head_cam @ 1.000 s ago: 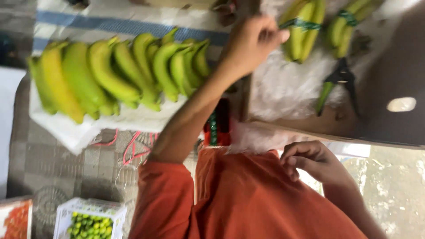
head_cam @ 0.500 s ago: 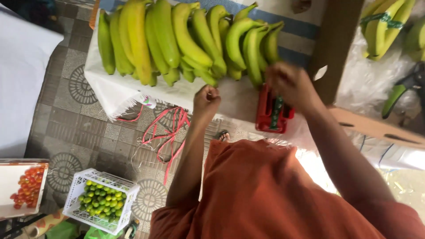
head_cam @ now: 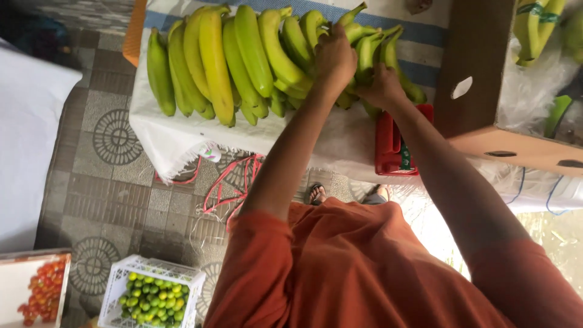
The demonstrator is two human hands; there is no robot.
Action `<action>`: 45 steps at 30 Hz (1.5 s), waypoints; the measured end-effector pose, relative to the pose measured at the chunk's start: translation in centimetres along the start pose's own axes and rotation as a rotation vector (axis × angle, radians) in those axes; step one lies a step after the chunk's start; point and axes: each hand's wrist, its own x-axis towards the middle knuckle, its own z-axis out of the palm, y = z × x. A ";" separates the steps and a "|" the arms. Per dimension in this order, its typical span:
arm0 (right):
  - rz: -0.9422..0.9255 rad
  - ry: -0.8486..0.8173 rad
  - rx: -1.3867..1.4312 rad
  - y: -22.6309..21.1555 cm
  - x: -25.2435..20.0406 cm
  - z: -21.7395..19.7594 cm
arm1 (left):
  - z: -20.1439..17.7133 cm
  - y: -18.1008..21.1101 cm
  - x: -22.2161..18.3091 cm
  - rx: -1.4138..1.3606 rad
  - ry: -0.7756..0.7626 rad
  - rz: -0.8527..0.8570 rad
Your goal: Wrapping bunches of bananas with green tape using a manual dispenser and packing them into a cardboard box.
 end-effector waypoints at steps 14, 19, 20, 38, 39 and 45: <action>-0.109 0.033 0.659 -1.4 -2.7 -2.5 | -4.9 2.9 3.9 -0.080 -0.359 -0.462; -0.078 0.008 0.596 -4.1 -5.9 -5.5 | -7.1 2.4 3.3 -0.393 -0.376 -0.397; -0.060 0.004 0.550 -5.0 -6.9 -6.4 | -8.0 2.7 3.2 -0.585 -0.369 -0.417; -0.177 0.175 1.152 -7.7 -16.2 -8.5 | -1.3 6.4 -7.7 -1.853 -0.252 -0.375; -0.179 0.184 1.153 -7.5 -16.0 -8.4 | -0.5 6.4 -7.2 -1.853 -0.260 -0.368; -0.104 0.283 1.232 -7.3 -15.1 -6.6 | -7.5 9.6 -9.3 -1.710 -0.164 -0.396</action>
